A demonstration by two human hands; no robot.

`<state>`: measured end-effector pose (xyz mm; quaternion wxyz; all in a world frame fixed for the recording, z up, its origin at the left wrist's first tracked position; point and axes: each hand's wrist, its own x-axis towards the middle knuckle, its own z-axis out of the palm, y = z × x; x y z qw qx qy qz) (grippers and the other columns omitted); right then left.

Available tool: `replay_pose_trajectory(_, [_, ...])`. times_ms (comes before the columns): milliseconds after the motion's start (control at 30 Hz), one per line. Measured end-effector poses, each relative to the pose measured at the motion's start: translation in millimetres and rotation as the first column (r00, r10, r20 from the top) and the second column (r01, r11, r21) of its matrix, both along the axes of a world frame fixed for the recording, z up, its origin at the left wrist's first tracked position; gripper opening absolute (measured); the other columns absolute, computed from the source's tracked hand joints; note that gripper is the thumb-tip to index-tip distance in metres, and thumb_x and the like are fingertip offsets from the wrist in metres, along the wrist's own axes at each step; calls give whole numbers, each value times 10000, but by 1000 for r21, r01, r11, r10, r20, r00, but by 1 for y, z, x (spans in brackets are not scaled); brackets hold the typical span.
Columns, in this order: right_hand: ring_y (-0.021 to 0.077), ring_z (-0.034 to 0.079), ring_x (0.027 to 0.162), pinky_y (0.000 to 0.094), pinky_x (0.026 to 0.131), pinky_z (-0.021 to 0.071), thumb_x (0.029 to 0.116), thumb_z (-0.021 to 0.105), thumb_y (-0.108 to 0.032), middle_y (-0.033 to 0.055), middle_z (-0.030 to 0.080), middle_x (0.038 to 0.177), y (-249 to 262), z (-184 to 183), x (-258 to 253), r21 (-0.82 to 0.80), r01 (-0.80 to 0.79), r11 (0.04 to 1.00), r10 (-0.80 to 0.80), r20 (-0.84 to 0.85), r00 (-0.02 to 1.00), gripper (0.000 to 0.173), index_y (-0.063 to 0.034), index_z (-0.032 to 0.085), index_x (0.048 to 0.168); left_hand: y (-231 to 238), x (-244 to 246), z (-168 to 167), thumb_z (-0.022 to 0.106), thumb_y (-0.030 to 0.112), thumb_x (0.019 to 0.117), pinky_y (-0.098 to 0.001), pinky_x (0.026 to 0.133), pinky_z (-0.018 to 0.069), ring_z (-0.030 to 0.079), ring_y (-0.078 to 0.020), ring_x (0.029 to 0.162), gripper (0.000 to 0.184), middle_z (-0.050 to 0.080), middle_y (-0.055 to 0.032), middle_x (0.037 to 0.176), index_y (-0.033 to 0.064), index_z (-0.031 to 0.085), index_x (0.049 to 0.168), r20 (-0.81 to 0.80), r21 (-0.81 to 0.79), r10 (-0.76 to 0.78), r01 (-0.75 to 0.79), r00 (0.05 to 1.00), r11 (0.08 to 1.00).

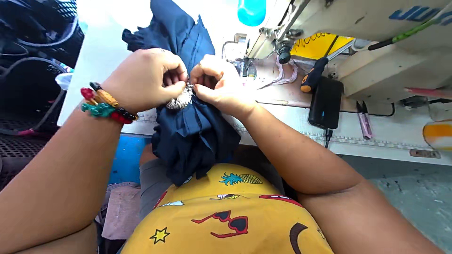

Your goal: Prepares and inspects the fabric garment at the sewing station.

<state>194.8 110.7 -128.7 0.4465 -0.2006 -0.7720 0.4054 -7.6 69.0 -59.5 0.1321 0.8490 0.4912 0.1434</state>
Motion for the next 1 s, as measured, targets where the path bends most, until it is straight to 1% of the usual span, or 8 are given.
replay_pose_trajectory(67, [72,550,754,209,666,448,839,624,-48,41,586,802,-5,-2,1,27,0,1000,1,-11,1000,99,-5,710,865,-6,7,-3,614,219,870,-497,715,494,637,-278,814,203,649,-144,898,27,662,917,9,36,30,-30,1000,999])
replay_pose_trajectory(367, [75,561,743,211,655,464,824,636,-31,45,591,809,-23,-12,-2,-38,120,992,-124,-147,981,51,-13,684,825,-36,33,-27,643,196,870,-570,756,493,649,-379,898,214,656,-195,940,5,655,965,148,106,422,-439,894,892])
replay_pose_trajectory(433, [113,579,773,243,695,481,836,647,-34,66,599,818,-27,-9,-1,45,172,984,-168,-80,983,55,-9,689,860,-38,34,-32,623,203,888,-561,764,491,648,-363,894,217,658,-184,928,4,656,970,198,105,431,-456,880,884])
replay_pose_trajectory(533, [229,648,859,385,801,530,859,703,-70,102,662,845,-35,7,2,241,248,938,-287,144,947,81,-30,738,920,-39,27,-32,592,198,918,-528,775,509,649,-310,888,215,662,-151,942,27,658,1030,224,76,370,-394,902,916])
replay_pose_trajectory(600, [258,668,881,419,803,546,863,700,-79,103,680,852,-41,15,1,322,289,901,-368,221,903,76,-52,761,898,-37,21,-29,619,152,934,-504,797,526,648,-285,906,189,663,-144,999,38,666,1077,229,29,307,-321,924,947])
replay_pose_trajectory(767, [220,633,765,390,680,533,820,721,-65,67,627,754,-50,4,-5,279,437,855,-468,54,882,30,-60,726,790,-40,27,-28,606,129,962,-530,767,497,619,-296,881,133,629,-158,999,11,648,1007,270,-12,354,-364,896,931])
replay_pose_trajectory(900, [209,663,780,397,718,553,798,744,-33,89,691,791,-51,-10,-11,163,396,904,-381,-114,918,31,-22,758,824,-43,37,-45,504,213,948,-563,849,452,593,-344,978,288,612,-221,1022,-44,613,1024,376,-65,487,-502,788,862])
replay_pose_trajectory(1000, [226,685,807,405,752,555,843,705,-54,109,719,817,-51,-9,-6,176,335,926,-321,-102,942,76,-5,763,855,-46,40,-46,473,232,956,-508,878,455,590,-328,988,344,617,-231,1035,-71,614,1040,386,-16,439,-470,811,883])
